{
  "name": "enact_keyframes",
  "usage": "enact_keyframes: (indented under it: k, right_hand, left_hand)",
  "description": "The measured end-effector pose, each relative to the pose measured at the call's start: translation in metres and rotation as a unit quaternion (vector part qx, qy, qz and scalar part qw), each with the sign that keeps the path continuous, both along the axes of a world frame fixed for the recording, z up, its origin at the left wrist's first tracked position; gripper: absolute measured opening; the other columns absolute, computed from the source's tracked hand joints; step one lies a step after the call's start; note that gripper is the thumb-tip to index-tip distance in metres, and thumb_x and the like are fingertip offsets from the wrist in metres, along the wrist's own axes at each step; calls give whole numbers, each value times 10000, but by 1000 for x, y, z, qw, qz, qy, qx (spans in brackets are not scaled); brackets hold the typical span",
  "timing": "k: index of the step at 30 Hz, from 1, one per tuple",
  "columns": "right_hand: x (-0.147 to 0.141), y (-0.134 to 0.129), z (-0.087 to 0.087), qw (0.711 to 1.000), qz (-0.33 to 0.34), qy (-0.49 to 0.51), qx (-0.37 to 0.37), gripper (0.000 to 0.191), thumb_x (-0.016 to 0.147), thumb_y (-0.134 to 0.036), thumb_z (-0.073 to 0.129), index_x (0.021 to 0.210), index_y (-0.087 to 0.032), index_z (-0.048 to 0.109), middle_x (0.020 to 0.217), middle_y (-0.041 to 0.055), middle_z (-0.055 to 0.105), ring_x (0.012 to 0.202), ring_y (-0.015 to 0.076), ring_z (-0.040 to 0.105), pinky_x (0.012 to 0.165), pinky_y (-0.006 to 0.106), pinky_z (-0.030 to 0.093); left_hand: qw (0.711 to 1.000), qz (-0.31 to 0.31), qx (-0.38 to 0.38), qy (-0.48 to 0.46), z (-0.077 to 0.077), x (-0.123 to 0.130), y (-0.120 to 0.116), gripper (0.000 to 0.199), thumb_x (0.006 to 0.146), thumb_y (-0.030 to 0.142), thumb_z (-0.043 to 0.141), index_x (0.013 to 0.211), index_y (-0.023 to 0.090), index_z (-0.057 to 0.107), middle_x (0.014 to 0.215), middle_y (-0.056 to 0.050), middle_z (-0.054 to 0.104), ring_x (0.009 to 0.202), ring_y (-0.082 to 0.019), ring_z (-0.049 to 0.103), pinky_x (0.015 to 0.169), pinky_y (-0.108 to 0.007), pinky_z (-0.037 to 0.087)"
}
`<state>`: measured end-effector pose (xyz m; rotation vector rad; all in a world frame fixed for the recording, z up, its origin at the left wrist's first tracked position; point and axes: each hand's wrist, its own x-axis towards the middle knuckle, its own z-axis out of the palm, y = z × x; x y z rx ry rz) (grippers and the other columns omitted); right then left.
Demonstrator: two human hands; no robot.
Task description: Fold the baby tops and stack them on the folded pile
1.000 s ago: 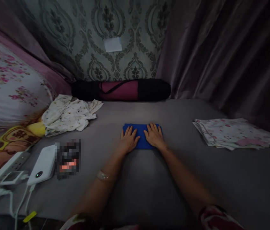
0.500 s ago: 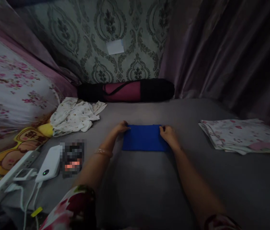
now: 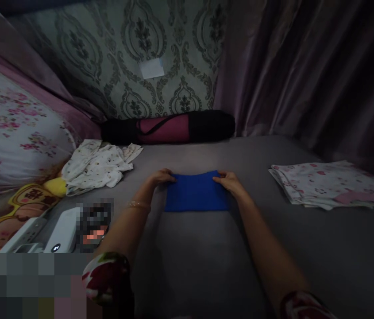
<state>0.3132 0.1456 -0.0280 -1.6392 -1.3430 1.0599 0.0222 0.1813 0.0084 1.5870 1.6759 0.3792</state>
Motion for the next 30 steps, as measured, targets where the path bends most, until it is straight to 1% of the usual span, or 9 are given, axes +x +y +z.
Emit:
enact_keyframes:
  k: [3,8,12,15,17,20,23,27,30]
  right_hand:
    - [-1,-4,10,1000,5,12,-3,336,754,-205,666,1083,-136,669,871,79,714,766,184,673,688,290,541]
    - [4,-11,28,1000,-7,22,2,334,719,-185,687,1049,-141,666,940,82,713,821,173,668,729,272,527]
    - [13,-17,46,999,-12,45,25,262,697,-208,689,951,-153,655,920,55,707,803,154,656,711,247,508]
    - [18,-21,62,995,-22,76,66,242,686,-244,685,907,-161,633,894,49,701,754,148,649,645,236,503]
    - [19,-24,72,987,-34,102,118,283,692,-296,682,935,-171,610,901,50,697,725,148,649,618,245,506]
    - [21,-27,82,966,-16,135,221,284,693,-333,679,920,-194,579,976,53,694,832,162,661,735,287,526]
    - [29,-30,78,962,64,137,227,232,647,-281,700,827,-197,582,1018,49,693,959,169,640,875,316,489]
    - [41,-32,61,974,199,80,69,187,602,-178,665,785,-175,625,854,12,696,813,140,637,800,282,485]
    - [43,-33,53,968,248,34,-2,197,581,-107,613,766,-172,638,778,-20,681,728,117,614,721,240,476]
  left_hand:
    - [996,0,-17,-83,3,2,-4,173,586,181,689,727,178,589,696,26,627,726,-132,608,646,-206,451]
    - [969,42,-30,-242,16,1,-14,300,604,91,669,874,174,570,752,32,622,660,-97,582,650,-215,451]
    - [950,-2,-10,-312,35,-2,-20,433,598,117,712,1018,146,612,887,-23,671,742,-118,610,718,-252,474]
    - [940,-42,71,-332,53,1,-20,536,586,165,741,1110,140,629,987,-60,689,822,-147,629,802,-297,486]
    - [928,-47,159,-333,64,5,-19,498,596,196,743,1083,144,655,999,-59,697,867,-160,631,853,-316,481]
    - [912,-28,273,-306,73,10,-21,404,636,241,721,1030,157,686,983,-43,707,907,-177,631,893,-335,477]
    - [919,-39,302,-250,64,8,-30,322,688,253,669,995,164,705,987,-45,716,947,-194,634,934,-352,466]
    - [955,-114,222,-160,28,-1,-52,256,708,196,579,920,194,722,1005,-32,726,1013,-207,632,996,-363,434]
    - [967,-146,169,-121,2,-7,-67,309,696,159,516,927,196,718,1023,-39,728,1030,-213,633,984,-358,446]
